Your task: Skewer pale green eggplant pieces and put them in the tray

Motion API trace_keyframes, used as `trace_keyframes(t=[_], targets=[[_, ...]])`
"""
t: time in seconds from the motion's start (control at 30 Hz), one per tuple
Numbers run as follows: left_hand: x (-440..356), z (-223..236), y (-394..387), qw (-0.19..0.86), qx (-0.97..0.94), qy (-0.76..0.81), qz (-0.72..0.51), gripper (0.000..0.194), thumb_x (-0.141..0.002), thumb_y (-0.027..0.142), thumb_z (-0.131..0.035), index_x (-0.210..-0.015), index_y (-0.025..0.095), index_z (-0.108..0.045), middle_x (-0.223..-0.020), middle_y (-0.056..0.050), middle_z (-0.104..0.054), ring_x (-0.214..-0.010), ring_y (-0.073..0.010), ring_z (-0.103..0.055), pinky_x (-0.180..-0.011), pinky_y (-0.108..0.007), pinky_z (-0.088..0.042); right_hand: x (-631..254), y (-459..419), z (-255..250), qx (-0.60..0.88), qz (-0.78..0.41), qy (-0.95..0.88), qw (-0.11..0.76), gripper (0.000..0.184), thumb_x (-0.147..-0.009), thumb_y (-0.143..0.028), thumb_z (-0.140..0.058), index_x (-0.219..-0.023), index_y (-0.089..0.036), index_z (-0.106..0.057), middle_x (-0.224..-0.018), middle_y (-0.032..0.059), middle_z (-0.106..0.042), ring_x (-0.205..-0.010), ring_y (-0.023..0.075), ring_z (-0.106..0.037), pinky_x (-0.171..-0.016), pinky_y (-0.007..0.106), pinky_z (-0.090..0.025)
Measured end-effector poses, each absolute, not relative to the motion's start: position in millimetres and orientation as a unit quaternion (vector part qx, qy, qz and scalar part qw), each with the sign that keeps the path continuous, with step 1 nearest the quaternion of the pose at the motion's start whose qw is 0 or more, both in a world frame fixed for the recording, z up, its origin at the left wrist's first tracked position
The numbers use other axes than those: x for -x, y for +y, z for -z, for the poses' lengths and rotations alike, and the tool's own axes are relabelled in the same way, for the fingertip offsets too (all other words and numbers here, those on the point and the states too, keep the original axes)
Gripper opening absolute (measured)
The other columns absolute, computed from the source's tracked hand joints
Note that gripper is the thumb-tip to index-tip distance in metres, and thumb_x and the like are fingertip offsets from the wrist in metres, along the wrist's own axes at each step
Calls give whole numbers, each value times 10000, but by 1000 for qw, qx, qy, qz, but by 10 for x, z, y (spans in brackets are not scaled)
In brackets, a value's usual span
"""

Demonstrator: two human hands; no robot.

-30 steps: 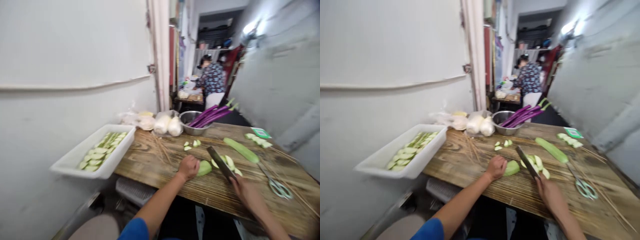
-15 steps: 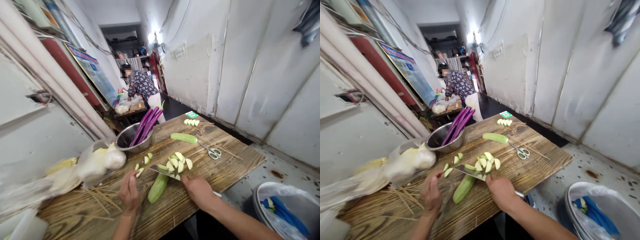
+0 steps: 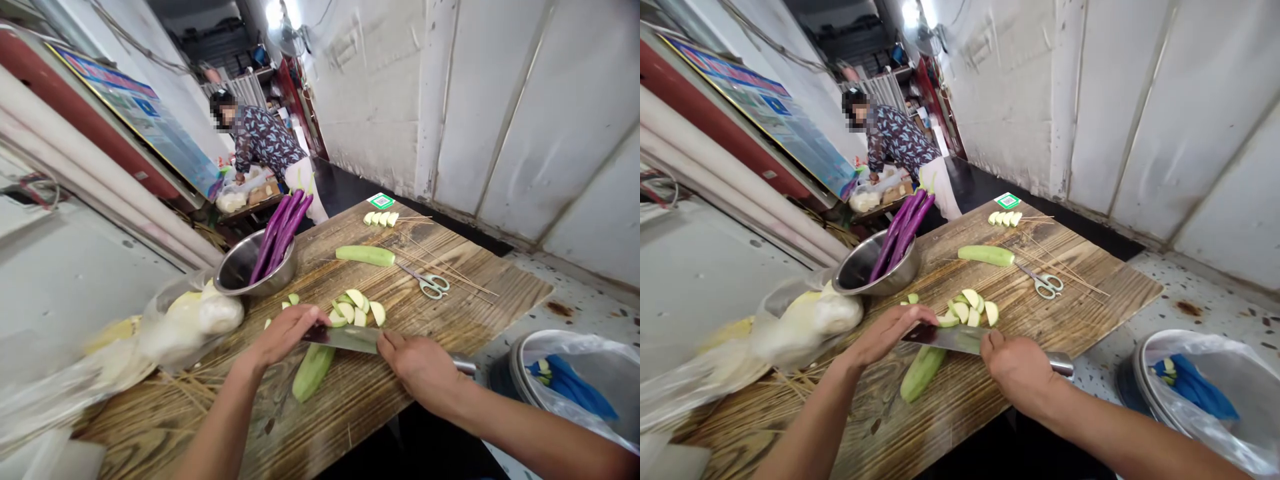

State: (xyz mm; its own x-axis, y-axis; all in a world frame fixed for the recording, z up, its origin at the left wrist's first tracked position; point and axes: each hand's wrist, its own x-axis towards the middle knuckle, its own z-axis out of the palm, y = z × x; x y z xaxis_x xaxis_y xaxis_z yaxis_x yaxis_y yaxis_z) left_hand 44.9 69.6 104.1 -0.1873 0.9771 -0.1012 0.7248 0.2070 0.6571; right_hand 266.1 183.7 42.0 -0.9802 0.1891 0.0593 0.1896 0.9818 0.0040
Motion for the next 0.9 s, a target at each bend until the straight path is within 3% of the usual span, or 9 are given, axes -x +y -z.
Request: trace_keyframes(t=[0.17, 0.33, 0.57, 0.73, 0.9], targets=[[-436, -1025, 938, 260, -593, 716, -262, 511, -894, 463, -255, -888, 181, -681, -959, -50, -658, -865, -181, -585, -811, -301, -441, -2665, 2020, -468, 113, 10, -993, 42, 292, -774, -29, -463, -1031, -119, -568, -899, 113, -644, -653, 181, -619, -543, 266, -443], [-426, -949, 1126, 282, -590, 715, -249, 530, -894, 476, -251, -890, 181, -691, -872, -36, -679, -790, -169, -599, -770, -290, -453, -2669, 2107, -469, 112, 7, -993, 47, 274, -797, -53, -462, -1044, -118, -563, -861, 107, -641, -658, 182, -613, -548, 270, -445], [-298, -982, 1056, 284, -557, 732, -271, 529, -880, 501, -262, -945, 195, -688, -1021, -38, -671, -968, -202, -583, -922, -358, -404, -2818, 2100, -274, 47, 18, -993, 103, 328, -788, -82, -479, -1109, -83, -545, -1002, 149, -637, -702, 184, -624, -594, 297, -498], [-285, -824, 505, 126, -459, 780, -406, 487, -885, 468, -289, -1001, 164, -650, -1087, -68, -640, -992, -212, -577, -898, -380, -436, -3103, 2204, 52, 103, 36, -969, 222, 310, -870, -124, -410, -1153, -104, -536, -1166, 158, -588, -942, 203, -601, -750, 302, -492], [-562, -273, 34, -1, -466, 798, -383, 325, -850, 384, -428, -1004, 187, -635, -1115, -65, -617, -1086, -227, -529, -965, -430, -392, -3112, 2337, 63, 274, 58, -941, 190, 277, -886, -161, -395, -1103, -136, -565, -1139, 126, -608, -753, 177, -634, -642, 267, -473]])
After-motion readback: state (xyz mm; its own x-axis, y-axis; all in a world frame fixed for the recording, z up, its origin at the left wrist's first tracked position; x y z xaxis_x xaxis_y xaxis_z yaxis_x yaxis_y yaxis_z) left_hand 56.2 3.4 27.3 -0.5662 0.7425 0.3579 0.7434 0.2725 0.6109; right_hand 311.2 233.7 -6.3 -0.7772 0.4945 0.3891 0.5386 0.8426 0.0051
